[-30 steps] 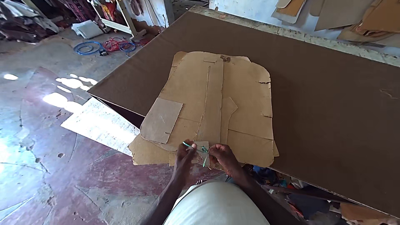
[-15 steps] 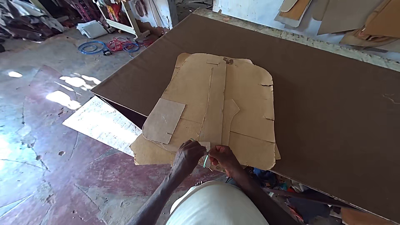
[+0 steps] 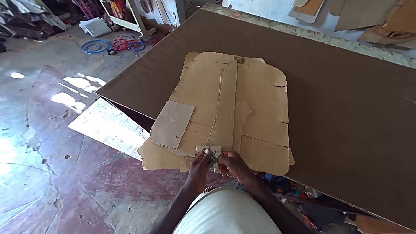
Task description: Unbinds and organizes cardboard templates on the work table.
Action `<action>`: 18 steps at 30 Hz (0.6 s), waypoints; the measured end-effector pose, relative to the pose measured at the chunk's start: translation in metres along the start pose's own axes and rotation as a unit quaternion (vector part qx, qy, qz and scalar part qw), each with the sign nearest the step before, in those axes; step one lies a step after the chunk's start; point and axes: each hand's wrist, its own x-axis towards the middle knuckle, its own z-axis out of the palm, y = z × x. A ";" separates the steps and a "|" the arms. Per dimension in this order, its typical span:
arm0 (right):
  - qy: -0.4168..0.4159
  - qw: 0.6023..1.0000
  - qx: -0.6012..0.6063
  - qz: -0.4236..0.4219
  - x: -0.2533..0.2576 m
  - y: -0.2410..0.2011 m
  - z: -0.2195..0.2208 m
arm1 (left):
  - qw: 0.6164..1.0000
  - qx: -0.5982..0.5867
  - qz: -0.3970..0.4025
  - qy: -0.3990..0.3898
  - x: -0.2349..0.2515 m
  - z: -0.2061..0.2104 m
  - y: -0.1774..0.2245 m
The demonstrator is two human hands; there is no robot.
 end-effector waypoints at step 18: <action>-0.022 0.998 0.054 -0.006 -0.008 0.011 -0.008 | 0.995 0.062 0.073 -0.019 0.001 0.004 0.007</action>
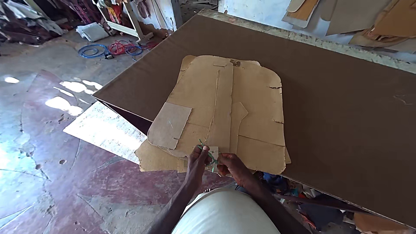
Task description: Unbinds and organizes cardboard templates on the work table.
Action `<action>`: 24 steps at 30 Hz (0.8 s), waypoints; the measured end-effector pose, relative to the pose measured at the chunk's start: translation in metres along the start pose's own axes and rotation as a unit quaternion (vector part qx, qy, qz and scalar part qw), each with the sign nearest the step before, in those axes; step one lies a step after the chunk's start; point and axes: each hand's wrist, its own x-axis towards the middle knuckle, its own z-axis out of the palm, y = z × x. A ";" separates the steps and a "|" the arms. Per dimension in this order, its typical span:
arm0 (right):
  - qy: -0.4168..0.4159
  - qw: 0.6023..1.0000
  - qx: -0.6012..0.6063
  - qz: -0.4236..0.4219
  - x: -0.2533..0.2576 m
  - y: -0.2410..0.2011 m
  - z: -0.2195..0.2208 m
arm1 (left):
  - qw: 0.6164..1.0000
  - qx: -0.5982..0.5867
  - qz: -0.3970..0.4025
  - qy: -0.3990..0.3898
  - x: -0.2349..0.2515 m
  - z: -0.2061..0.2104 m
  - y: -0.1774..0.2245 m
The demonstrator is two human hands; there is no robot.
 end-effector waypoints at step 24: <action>-0.003 0.997 0.052 -0.062 0.004 0.006 -0.004 | 0.920 0.323 0.154 -0.157 0.004 -0.038 -0.003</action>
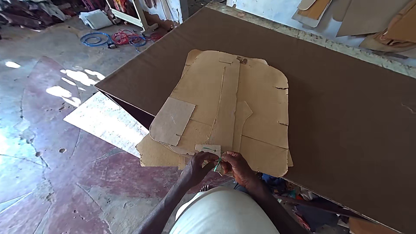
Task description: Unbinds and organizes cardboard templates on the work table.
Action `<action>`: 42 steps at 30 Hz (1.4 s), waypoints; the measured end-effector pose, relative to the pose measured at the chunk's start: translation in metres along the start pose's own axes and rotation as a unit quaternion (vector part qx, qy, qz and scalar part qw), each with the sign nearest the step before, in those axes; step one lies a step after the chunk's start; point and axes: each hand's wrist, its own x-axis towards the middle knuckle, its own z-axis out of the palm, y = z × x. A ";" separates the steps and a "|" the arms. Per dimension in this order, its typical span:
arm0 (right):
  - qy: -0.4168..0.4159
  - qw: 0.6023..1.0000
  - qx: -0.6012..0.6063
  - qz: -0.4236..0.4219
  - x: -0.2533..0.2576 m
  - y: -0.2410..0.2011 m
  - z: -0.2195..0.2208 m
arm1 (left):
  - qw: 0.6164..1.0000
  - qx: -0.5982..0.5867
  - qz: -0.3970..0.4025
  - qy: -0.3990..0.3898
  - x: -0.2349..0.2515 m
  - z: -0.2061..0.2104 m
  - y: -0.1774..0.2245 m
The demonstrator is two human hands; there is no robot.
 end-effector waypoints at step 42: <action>0.096 0.983 -0.150 -0.049 -0.008 0.004 -0.006 | 0.989 -0.138 -0.040 0.044 0.008 0.022 0.008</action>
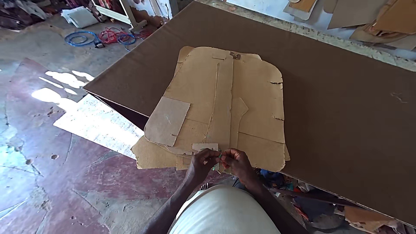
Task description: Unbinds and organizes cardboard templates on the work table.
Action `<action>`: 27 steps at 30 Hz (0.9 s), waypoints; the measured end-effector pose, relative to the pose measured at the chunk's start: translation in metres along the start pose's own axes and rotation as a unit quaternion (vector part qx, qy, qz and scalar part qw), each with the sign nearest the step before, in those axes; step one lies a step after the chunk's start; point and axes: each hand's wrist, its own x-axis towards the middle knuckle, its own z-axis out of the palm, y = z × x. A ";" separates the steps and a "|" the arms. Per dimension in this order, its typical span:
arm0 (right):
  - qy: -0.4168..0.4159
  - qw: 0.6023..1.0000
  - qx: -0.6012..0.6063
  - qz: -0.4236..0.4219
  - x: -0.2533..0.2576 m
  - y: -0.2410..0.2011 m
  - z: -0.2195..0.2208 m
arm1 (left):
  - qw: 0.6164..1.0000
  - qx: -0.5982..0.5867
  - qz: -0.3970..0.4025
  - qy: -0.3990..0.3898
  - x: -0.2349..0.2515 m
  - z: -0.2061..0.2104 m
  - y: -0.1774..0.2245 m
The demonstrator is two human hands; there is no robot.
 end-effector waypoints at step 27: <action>0.022 0.996 0.088 -0.027 -0.001 0.002 0.007 | 1.000 0.009 -0.007 0.029 -0.006 0.007 0.000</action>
